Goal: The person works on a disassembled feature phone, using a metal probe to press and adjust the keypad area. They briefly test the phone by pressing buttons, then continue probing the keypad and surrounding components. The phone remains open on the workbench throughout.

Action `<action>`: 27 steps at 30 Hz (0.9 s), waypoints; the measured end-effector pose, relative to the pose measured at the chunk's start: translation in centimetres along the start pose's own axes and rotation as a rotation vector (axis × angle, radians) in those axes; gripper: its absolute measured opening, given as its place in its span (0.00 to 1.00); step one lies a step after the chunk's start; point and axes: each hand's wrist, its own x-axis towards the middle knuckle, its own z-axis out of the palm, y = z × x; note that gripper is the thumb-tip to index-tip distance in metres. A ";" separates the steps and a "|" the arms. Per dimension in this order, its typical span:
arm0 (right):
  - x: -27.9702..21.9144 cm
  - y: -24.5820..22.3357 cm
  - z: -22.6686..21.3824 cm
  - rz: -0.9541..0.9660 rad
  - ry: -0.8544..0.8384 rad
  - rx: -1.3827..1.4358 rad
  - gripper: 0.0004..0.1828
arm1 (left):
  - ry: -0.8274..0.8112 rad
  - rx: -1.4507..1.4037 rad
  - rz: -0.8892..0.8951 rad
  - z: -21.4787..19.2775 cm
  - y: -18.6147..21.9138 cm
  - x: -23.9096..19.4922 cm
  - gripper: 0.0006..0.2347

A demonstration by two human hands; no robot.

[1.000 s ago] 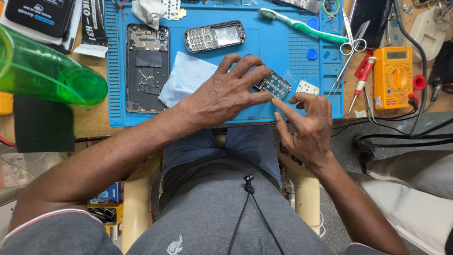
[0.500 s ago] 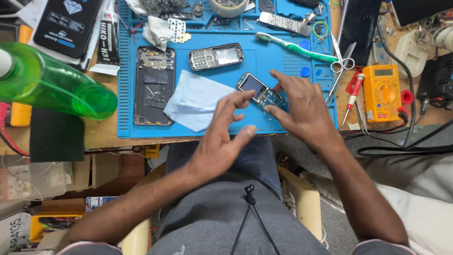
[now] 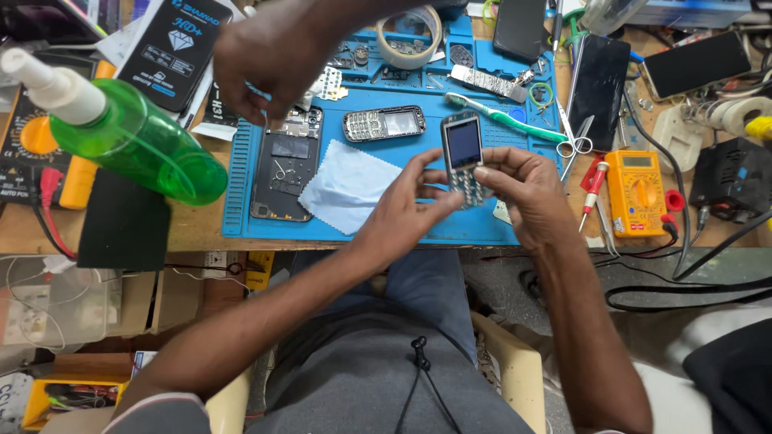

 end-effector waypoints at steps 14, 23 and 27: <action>0.4 0.4 1.0 -0.111 0.054 -0.214 0.09 | -0.056 0.034 0.216 -2.6 -0.4 4.5 0.09; 1.3 -0.3 2.8 -0.191 0.133 -0.241 0.10 | -0.064 0.038 0.195 -3.0 -0.3 5.5 0.09; 1.5 -0.1 3.1 -0.215 0.148 -0.247 0.09 | -0.062 0.077 0.226 -3.1 -0.3 5.7 0.09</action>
